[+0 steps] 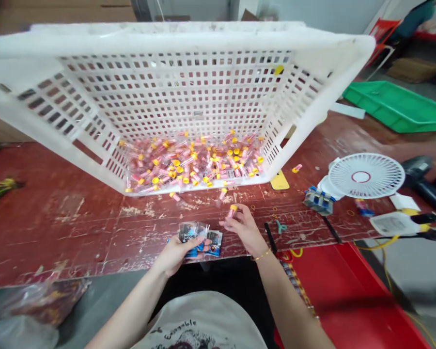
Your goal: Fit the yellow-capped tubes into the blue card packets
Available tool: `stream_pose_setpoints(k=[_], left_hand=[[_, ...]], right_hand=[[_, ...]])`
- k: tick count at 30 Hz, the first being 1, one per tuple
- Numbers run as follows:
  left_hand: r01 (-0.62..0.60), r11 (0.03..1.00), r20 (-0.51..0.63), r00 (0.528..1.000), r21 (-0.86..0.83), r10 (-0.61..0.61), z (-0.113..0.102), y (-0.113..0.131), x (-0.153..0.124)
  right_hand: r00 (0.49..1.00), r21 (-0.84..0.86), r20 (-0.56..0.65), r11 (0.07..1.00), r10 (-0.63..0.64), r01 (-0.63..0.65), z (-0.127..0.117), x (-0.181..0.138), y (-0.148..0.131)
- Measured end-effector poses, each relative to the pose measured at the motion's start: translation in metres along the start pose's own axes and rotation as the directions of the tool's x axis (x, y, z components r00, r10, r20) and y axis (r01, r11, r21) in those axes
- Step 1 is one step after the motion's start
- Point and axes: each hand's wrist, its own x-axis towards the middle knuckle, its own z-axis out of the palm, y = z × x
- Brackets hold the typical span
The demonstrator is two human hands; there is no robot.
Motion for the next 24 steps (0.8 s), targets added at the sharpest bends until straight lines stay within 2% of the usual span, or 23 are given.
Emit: stream_pose_setpoints(k=[3,6,8,10,13,18,24], left_hand=[[-0.04,0.999,-0.022,0.999,0.002,0.04,0.004,-0.002,0.0],[-0.083,0.997,-0.031,0.996,0.01,0.083,0.006,-0.004,0.001],[-0.086,0.996,-0.042,0.995,0.018,0.087,0.005,-0.005,0.003],[-0.093,0.995,-0.046,0.994,0.032,0.094,0.003,-0.007,0.005],[-0.089,0.995,-0.037,0.995,0.052,0.091,0.004,-0.009,0.008],[-0.096,0.994,0.006,0.995,0.051,0.096,0.009,-0.014,0.009],[-0.087,0.994,0.0,0.996,0.073,0.087,0.008,-0.015,0.01]], right_hand=[[0.983,-0.005,-0.06,0.985,-0.175,0.175,0.01,-0.016,-0.016],[0.938,-0.088,0.003,0.934,-0.346,0.345,0.019,-0.02,-0.029],[0.91,-0.153,0.073,0.897,-0.409,0.415,0.023,-0.02,-0.032],[0.902,-0.2,0.146,0.88,-0.407,0.43,0.025,-0.019,-0.031],[0.922,-0.174,0.199,0.914,-0.332,0.366,0.026,-0.014,-0.023],[0.964,-0.057,0.12,0.968,-0.237,0.245,0.021,-0.009,-0.014],[0.94,-0.218,0.153,0.917,-0.306,0.334,0.02,-0.017,-0.021]])
